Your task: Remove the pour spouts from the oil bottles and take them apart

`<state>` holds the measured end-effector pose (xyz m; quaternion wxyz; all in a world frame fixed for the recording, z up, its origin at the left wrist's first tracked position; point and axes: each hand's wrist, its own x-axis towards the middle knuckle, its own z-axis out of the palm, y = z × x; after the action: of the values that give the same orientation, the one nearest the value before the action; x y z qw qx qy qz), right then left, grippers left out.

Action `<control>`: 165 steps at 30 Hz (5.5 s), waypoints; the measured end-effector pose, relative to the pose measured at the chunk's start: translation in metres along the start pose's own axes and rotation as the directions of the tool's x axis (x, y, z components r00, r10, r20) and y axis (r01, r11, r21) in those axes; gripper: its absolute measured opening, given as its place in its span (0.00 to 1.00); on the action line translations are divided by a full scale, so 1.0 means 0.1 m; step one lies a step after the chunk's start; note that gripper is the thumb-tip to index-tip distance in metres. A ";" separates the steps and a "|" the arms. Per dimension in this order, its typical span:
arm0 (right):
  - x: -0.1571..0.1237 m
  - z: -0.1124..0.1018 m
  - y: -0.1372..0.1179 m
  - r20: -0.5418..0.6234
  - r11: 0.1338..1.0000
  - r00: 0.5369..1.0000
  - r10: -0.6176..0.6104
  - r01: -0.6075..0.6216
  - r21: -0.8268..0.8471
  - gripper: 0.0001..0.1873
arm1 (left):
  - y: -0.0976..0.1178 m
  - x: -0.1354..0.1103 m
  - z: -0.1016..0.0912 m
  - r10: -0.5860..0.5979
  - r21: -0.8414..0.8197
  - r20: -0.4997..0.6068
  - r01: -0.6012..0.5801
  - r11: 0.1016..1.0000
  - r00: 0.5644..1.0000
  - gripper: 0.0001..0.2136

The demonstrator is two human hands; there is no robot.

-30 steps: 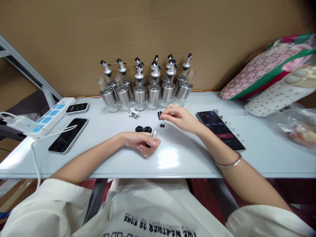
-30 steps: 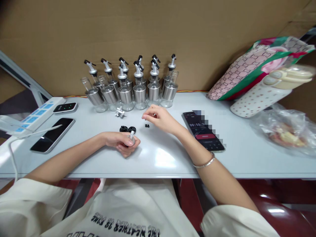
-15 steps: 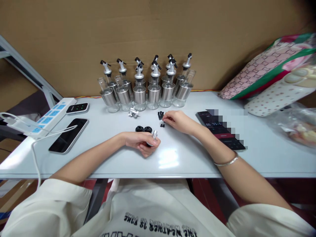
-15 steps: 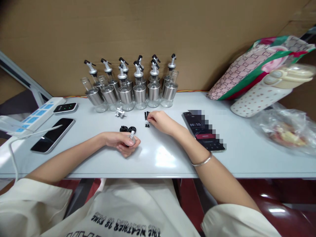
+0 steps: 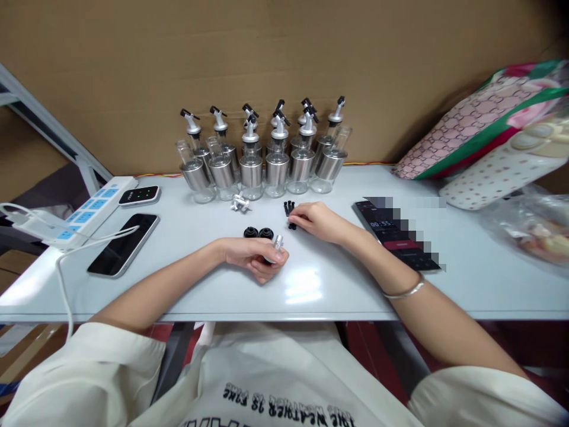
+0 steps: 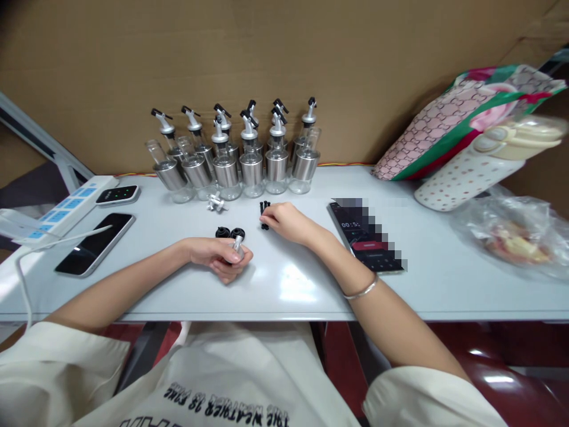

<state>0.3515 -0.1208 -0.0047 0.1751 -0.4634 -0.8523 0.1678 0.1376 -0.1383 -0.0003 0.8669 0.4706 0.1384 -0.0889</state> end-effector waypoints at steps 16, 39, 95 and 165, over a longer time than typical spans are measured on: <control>-0.06 -0.13 -0.06 0.114 0.993 0.992 0.051 -0.063 0.099 0.13 | 0.00 -0.01 0.00 -0.005 0.019 0.004 0.005 1.000 1.000 0.16; -0.04 -0.01 -0.04 0.055 0.994 0.997 -0.057 0.051 0.100 0.10 | 0.01 0.00 0.01 -0.008 -0.001 -0.019 0.008 1.000 1.000 0.16; -0.14 -0.02 -0.53 -0.002 0.666 0.998 -0.063 0.043 0.745 0.13 | 0.01 0.02 0.00 0.003 0.107 -0.016 -0.002 0.994 1.000 0.32; -0.06 0.12 -0.55 -0.377 0.860 0.925 0.052 0.151 0.487 0.29 | 0.10 -0.28 0.02 0.938 0.844 -0.153 0.536 -0.039 0.310 0.14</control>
<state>0.3086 -0.1556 0.0089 0.4556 -0.4018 -0.7399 0.2891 0.1138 -0.1339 0.0172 0.0016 0.8764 0.3585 0.3216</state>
